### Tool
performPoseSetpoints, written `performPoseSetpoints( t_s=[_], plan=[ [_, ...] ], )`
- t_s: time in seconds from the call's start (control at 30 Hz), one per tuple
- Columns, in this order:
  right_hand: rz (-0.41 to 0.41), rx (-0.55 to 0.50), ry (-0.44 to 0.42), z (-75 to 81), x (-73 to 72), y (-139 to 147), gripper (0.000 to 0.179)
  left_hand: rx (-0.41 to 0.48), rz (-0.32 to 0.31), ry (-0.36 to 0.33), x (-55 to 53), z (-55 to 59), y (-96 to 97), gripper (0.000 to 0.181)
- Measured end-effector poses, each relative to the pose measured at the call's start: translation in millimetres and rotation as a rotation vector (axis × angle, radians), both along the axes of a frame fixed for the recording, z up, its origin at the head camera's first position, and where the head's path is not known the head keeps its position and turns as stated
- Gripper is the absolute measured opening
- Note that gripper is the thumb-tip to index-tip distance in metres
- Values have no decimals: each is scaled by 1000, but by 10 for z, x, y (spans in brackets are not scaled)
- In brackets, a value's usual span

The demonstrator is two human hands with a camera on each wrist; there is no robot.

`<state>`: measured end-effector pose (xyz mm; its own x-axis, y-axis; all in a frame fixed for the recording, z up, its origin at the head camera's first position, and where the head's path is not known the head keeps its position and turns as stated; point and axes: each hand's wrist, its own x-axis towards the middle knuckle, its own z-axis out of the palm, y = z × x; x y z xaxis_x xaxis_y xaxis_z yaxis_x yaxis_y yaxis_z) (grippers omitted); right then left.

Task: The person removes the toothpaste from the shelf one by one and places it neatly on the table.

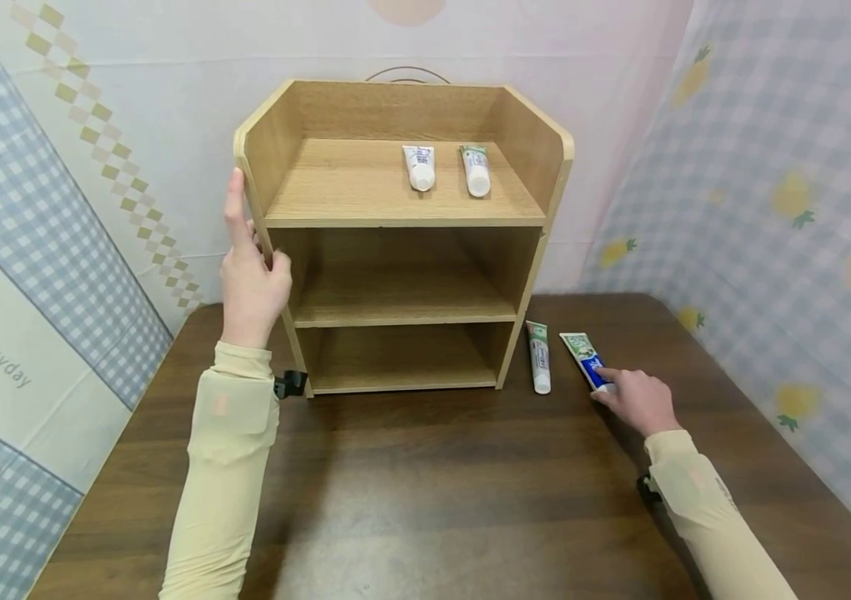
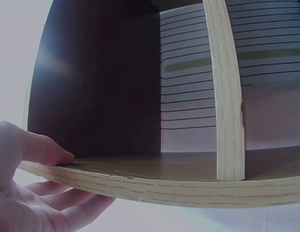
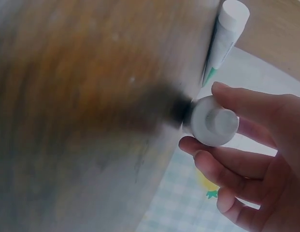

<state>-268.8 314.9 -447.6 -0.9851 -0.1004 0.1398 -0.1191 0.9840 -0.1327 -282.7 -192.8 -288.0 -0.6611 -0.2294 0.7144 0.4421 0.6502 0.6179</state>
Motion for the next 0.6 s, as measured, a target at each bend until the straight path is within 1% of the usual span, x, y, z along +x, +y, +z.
performPoseSetpoints(
  t_s=[0.17,0.6],
  plan=[
    [2,-3,-12,0,-2,-23,50,14,5,-16,0,-3,0,86],
    [4,-2,-32,1,33,-21,48,10,2,-4,-8,-11,2,85]
  ],
)
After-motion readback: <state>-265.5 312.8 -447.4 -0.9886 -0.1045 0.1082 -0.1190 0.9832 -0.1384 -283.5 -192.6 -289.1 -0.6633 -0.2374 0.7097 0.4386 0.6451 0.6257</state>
